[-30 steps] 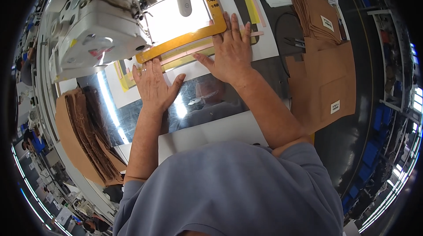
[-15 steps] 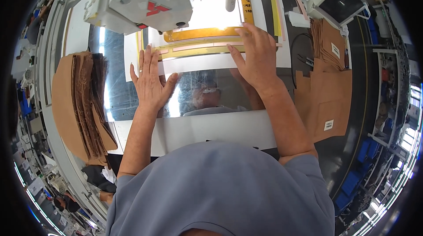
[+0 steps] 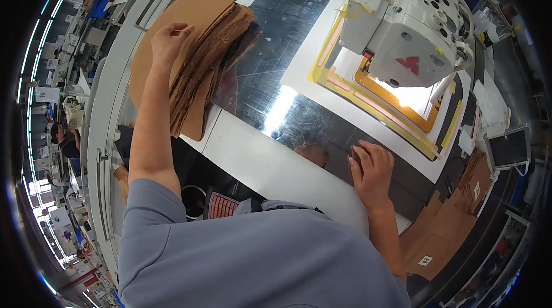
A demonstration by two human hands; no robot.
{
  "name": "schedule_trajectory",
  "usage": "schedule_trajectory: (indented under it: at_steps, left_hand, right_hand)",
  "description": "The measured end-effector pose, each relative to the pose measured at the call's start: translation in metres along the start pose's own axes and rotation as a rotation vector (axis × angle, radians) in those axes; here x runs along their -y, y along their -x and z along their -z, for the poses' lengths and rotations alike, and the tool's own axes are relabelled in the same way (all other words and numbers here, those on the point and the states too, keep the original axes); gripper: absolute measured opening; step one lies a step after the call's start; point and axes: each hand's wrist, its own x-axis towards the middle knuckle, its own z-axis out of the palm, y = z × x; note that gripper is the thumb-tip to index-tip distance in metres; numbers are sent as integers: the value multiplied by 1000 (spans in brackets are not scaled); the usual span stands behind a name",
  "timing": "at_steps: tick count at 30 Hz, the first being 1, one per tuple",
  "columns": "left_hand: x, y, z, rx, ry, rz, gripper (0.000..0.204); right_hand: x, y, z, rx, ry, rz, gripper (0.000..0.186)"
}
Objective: Sewing leather pocket pieces onto larger panels using an industrial sewing machine.
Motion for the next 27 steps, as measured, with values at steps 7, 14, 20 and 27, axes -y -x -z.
schedule_trajectory:
  at_steps: [7,14,20,27]
  left_hand:
    - [-7,-33,-23,251,-263,-114,18]
    - [35,-35,-15,189,-27,226,14]
    - [20,6,-4,321,1193,294,12]
    - [-159,213,4,1131,1555,153,11]
  right_hand:
    - [5,15,5,18,8,-21,27]
    - [11,39,11,-7,27,-74,25]
    - [17,51,2,-35,-290,-260,22]
    - [6,32,-12,103,-1725,-785,77]
